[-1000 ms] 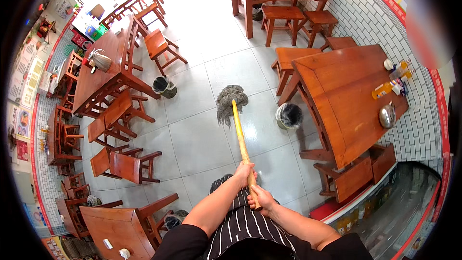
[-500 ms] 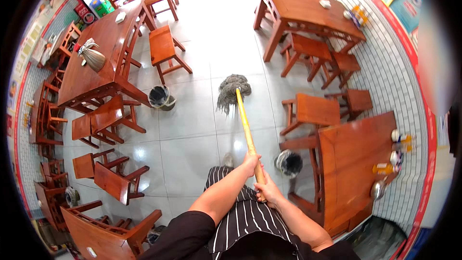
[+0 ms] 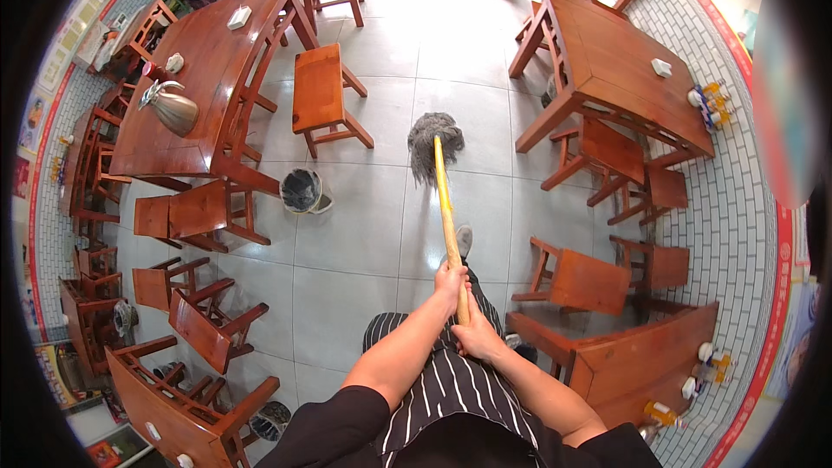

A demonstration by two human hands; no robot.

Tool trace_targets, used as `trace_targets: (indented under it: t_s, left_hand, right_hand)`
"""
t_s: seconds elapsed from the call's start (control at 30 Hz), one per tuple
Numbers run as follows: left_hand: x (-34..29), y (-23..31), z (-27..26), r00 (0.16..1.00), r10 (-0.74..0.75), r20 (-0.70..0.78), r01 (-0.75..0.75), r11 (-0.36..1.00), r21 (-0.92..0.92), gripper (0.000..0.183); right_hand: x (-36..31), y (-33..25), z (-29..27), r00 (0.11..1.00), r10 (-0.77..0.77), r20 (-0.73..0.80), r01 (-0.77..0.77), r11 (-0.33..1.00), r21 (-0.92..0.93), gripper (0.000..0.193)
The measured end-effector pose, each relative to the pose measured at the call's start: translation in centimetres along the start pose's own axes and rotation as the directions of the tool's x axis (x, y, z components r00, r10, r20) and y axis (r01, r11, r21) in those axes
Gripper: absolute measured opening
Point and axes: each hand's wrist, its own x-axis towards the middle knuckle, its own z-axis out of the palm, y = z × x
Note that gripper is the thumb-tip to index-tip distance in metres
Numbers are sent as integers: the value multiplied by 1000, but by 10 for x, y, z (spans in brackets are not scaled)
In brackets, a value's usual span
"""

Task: The person mops the tiled floor of a restaurant using a mop with a long wooden handle, moving the mop head between tables and benches and then into a kitchen area near a refrigerator and prep counter.

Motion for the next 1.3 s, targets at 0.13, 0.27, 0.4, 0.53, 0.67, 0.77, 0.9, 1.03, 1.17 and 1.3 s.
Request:
trace_targets:
  t_s: [0.13,0.27,0.4,0.53,0.67,0.77,0.9,1.03,1.17,1.3]
  left_hand:
    - [72,76,40,997,75,-21,-75,997,4,23]
    - [105,154,106,993,85,-76,-73,986,148,31]
    - [104,195,151,993,40,-107,-31,996,80,34]
    - [93,231,191,996,0,-88,-2,1000,-17,43]
    - [113,277,199,996,-8,-84,9,1000,17,44]
    - [126,323,202,995,2,-100,16,984,176,49]
    - [198,392,205,982,150,-114,-115,956,271,47]
    - [318,510,181,988,120,95,-133,981,142,52]
    - [348,577,174,981,90,172,-86,996,-29,74]
    - [351,547,129,988,-86,128,84,996,16,67]
  right_hand:
    - [79,-66,-54,995,-25,96,21,999,44,94]
    - [134,-121,-112,992,-53,117,17,956,294,83]
    - [142,-174,-159,973,58,223,-164,855,492,66]
    - [137,-227,-193,911,198,361,-400,633,662,55]
    - [160,-275,-190,913,244,326,-405,632,661,43]
    - [186,-309,-178,928,252,273,-372,625,686,37]
    - [256,-369,-166,954,215,210,-296,553,779,44]
    - [401,-444,-151,989,111,100,-148,639,755,50]
    - [573,-557,-190,983,-176,-58,180,829,530,16]
    - [693,-663,-222,999,-35,-35,47,891,452,17]
